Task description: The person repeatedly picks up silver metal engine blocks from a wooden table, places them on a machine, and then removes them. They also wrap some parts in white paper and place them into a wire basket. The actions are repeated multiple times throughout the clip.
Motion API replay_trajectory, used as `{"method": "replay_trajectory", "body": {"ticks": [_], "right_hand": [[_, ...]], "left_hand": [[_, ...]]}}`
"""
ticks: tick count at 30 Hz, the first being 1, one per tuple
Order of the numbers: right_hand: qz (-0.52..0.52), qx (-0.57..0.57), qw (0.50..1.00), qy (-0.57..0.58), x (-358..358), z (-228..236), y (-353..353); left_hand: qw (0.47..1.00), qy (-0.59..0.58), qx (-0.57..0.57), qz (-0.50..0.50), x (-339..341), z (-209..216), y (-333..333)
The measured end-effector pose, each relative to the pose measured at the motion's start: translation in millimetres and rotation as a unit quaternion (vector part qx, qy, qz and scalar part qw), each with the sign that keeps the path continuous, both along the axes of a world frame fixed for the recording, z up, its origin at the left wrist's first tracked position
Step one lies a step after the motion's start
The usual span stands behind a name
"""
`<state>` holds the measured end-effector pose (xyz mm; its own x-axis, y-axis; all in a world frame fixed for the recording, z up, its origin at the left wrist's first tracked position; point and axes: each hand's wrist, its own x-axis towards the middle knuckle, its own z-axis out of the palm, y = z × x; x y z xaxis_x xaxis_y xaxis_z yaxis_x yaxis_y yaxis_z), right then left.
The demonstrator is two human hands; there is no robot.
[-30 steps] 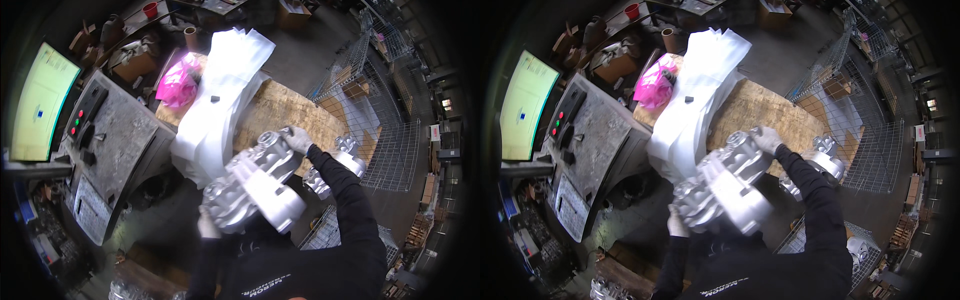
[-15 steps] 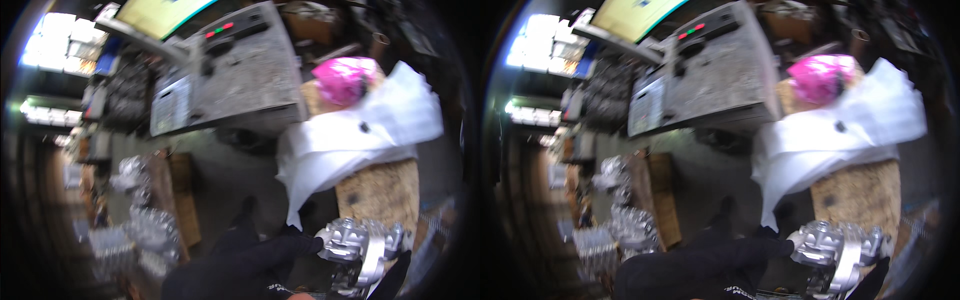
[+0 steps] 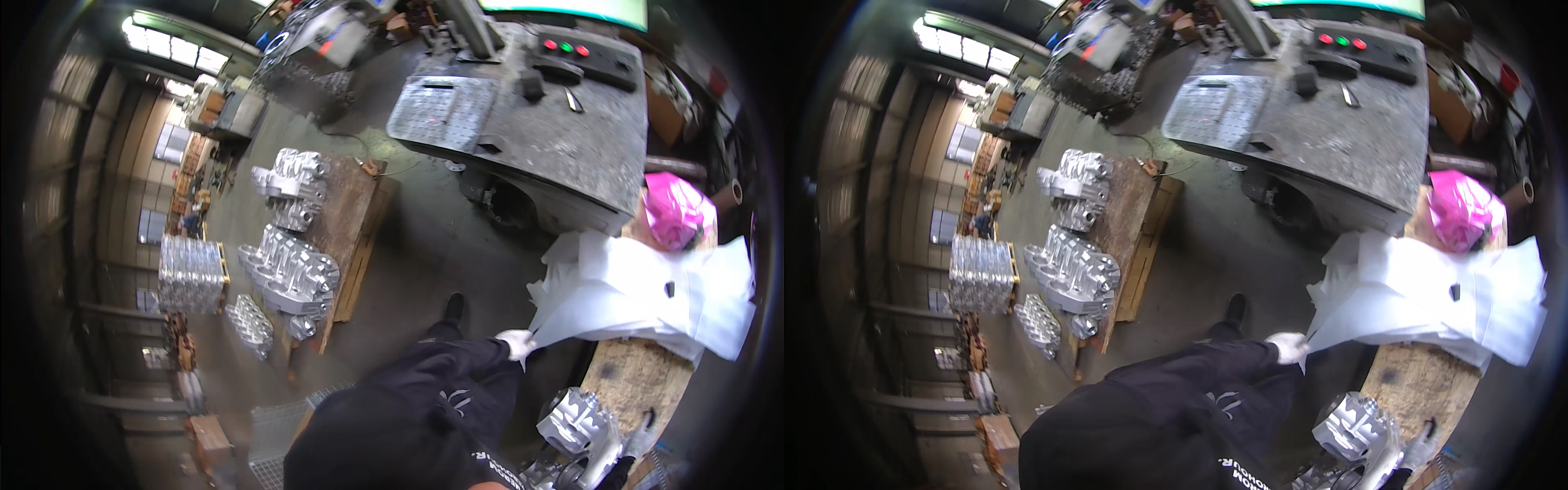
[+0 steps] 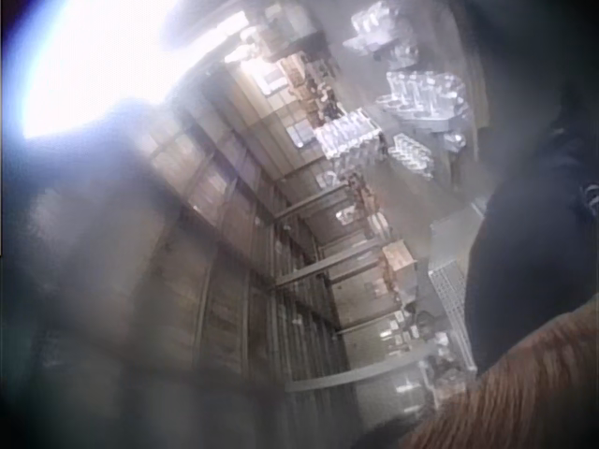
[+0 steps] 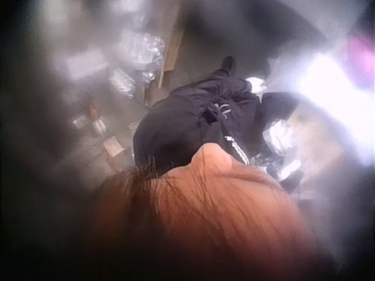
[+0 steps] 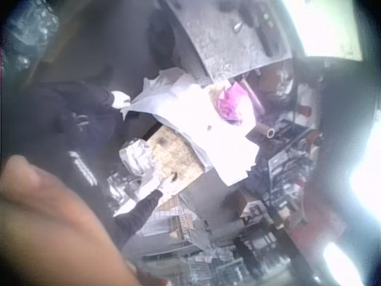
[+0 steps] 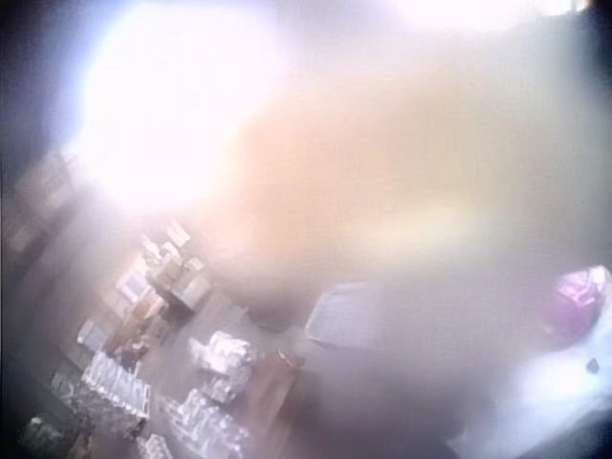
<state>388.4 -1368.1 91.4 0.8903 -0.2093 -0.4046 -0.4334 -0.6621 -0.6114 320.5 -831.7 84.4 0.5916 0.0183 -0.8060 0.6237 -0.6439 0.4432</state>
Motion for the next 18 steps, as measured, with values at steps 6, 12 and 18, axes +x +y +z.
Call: {"method": "replay_trajectory", "body": {"ticks": [6,12,18], "right_hand": [[0.369,0.089,0.923,-0.057,5,24,287],[0.475,0.062,0.877,0.037,-34,-16,535],[0.591,0.043,0.787,0.175,-160,-43,774]], "left_hand": [[0.964,-0.033,0.123,0.234,-110,37,201],[0.900,-0.100,0.273,0.324,-275,85,384],[0.726,0.005,0.597,0.341,-460,100,615]]}}
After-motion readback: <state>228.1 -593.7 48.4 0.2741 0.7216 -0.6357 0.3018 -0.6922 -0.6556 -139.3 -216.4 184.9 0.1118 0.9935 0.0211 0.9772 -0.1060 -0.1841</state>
